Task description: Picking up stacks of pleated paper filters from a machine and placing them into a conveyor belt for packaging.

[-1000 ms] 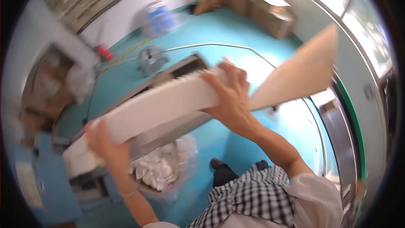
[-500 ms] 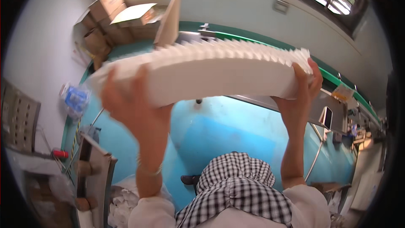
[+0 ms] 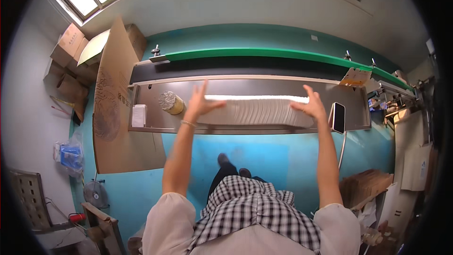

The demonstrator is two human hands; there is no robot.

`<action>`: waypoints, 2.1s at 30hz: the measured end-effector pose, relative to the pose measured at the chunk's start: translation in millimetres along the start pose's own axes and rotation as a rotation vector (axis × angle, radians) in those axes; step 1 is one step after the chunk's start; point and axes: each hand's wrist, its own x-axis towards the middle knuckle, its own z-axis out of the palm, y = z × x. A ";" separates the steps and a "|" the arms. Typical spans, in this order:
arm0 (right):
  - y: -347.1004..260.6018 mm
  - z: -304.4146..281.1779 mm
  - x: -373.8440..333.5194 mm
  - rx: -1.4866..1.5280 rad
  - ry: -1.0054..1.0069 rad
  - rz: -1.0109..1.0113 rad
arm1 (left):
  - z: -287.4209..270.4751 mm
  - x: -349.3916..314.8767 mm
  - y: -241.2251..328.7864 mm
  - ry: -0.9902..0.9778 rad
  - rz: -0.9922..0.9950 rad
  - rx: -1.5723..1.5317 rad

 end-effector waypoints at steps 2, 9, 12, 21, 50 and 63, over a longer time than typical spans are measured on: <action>43.1 -0.4 23.0 -0.038 0.232 0.099 | -15.7 25.4 -8.8 -0.100 -0.235 -0.082; 118.7 29.7 -2.3 0.478 0.065 0.138 | 21.2 -33.4 5.0 0.182 -0.116 -0.078; 95.8 54.5 -4.1 0.510 0.100 0.035 | 5.7 -35.0 34.2 0.144 -0.099 0.011; 14.7 90.0 50.4 0.548 0.291 0.065 | -19.6 3.5 38.5 0.082 0.139 0.262; 73.4 45.8 122.4 1.074 -0.030 0.393 | 145.0 143.9 241.1 -0.825 0.520 -0.143; 20.5 58.8 81.5 1.293 -0.051 0.487 | 135.9 148.7 213.4 -0.788 0.576 -0.194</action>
